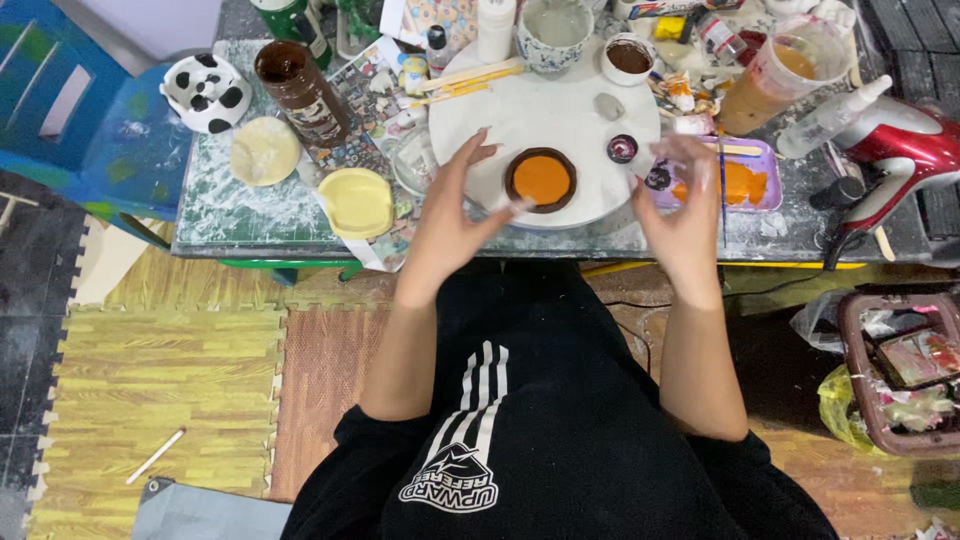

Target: The person paints the inside of a small ceramic bowl with orange paint using a brush. They use a hair dryer to dry the paint between coats and handle a small clay figurine.

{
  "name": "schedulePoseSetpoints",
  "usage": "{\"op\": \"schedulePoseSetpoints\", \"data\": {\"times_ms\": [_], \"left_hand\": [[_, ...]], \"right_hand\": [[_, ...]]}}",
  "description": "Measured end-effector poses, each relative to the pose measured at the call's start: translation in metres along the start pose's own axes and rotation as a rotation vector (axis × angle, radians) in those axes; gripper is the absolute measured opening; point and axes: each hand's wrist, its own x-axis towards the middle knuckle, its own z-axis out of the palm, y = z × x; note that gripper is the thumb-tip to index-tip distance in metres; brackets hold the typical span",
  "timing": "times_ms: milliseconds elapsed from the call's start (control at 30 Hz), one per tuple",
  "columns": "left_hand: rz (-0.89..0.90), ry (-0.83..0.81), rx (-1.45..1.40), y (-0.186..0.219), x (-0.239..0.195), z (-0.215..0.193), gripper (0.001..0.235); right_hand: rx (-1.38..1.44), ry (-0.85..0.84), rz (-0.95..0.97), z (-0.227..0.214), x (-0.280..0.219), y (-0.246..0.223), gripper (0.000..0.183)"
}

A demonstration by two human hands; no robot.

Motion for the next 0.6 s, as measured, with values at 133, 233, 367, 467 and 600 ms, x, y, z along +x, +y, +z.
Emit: {"op": "schedulePoseSetpoints", "data": {"times_ms": [133,233,367,467,600], "left_hand": [[-0.026,-0.026,0.124,0.006,-0.001,0.01,0.111],[-0.015,-0.005,0.192,0.004,0.0,0.021,0.111],[0.017,0.033,0.258,-0.002,-0.003,0.034,0.109],[-0.01,0.025,0.234,-0.006,-0.003,0.035,0.108],[-0.021,0.029,0.195,-0.007,0.0,0.033,0.11]], "right_hand": [[-0.131,0.018,-0.055,0.008,0.018,0.01,0.073],[-0.208,0.014,-0.046,0.014,0.025,0.014,0.078],[-0.14,0.013,0.052,0.022,0.021,0.022,0.076],[-0.118,0.001,-0.001,0.026,0.017,0.036,0.08],[0.083,0.09,0.016,0.022,0.03,0.068,0.071]]}}
